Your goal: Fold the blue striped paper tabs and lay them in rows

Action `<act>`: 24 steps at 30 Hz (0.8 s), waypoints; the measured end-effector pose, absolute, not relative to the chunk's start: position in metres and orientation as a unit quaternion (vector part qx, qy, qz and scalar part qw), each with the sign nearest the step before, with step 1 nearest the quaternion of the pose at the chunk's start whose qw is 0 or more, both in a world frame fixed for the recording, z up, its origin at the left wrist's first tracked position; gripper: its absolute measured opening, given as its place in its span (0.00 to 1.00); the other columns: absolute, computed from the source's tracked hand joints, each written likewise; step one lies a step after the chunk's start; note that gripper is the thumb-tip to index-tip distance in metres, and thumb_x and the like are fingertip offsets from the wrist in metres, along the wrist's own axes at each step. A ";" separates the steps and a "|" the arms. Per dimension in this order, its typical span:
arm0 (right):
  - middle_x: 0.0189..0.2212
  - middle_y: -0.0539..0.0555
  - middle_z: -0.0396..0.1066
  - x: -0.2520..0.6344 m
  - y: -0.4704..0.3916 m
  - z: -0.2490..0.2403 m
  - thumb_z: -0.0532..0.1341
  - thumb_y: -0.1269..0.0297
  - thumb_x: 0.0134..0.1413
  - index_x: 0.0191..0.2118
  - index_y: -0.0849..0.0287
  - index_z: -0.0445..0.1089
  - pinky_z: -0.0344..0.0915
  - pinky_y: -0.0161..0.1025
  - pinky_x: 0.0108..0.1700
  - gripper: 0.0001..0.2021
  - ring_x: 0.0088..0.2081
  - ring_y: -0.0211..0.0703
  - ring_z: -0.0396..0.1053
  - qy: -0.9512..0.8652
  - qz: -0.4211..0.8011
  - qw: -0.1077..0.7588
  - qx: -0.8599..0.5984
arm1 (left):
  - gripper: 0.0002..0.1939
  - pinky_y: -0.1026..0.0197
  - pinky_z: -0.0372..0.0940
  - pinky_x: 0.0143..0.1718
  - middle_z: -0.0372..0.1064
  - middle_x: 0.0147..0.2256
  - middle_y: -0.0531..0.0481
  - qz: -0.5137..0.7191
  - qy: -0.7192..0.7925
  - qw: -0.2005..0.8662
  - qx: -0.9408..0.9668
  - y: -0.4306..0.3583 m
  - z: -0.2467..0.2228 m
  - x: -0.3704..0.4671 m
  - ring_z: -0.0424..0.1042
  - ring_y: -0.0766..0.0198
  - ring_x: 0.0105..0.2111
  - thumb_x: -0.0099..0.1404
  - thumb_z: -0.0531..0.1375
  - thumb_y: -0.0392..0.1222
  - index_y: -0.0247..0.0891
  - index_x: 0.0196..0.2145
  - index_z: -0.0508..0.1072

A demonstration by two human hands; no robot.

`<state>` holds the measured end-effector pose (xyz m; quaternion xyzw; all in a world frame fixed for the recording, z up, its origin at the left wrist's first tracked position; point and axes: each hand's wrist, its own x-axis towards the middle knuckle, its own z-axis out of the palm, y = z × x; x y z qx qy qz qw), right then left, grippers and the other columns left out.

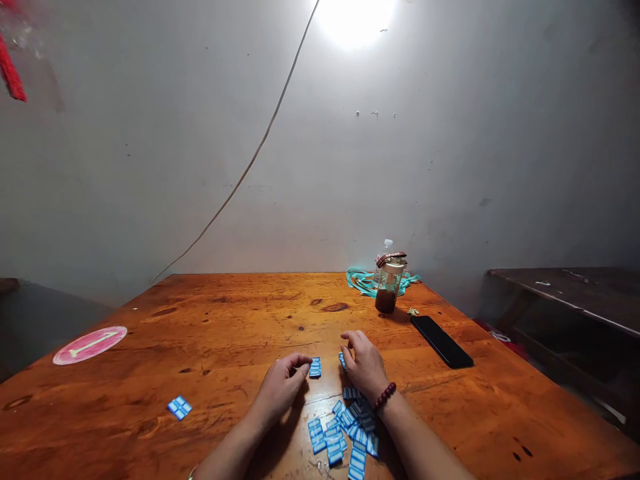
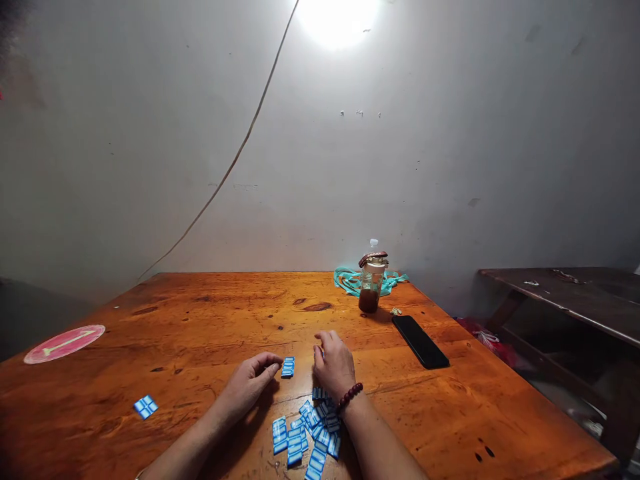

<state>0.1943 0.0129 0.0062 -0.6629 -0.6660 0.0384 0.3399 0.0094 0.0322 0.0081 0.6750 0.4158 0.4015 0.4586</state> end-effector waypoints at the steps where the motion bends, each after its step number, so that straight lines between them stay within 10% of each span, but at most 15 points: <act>1: 0.37 0.54 0.65 0.189 0.010 0.007 0.50 0.69 0.52 0.41 0.57 0.64 0.55 0.32 0.38 0.11 0.37 0.39 0.63 -0.684 0.041 0.343 -0.643 | 0.12 0.66 0.59 0.28 0.71 0.26 0.49 0.399 0.414 0.452 0.682 0.032 0.008 0.009 0.67 0.63 0.25 0.53 0.57 0.45 0.35 0.30 0.73; 17: 0.30 0.51 0.67 0.193 0.002 0.011 0.53 0.68 0.48 0.36 0.58 0.67 0.55 0.31 0.33 0.09 0.32 0.38 0.63 -0.699 0.133 0.297 -0.637 | 0.16 0.65 0.59 0.26 0.71 0.30 0.47 0.340 0.458 0.406 0.714 0.028 0.009 0.009 0.67 0.64 0.25 0.55 0.52 0.47 0.34 0.35 0.71; 24: 0.30 0.52 0.68 0.217 -0.022 0.024 0.59 0.66 0.40 0.36 0.57 0.68 0.52 0.32 0.30 0.11 0.32 0.41 0.63 -0.746 0.164 0.128 -0.633 | 0.10 0.67 0.56 0.26 0.68 0.25 0.53 0.222 0.384 0.335 0.831 0.018 0.015 0.010 0.65 0.65 0.26 0.55 0.51 0.41 0.36 0.26 0.70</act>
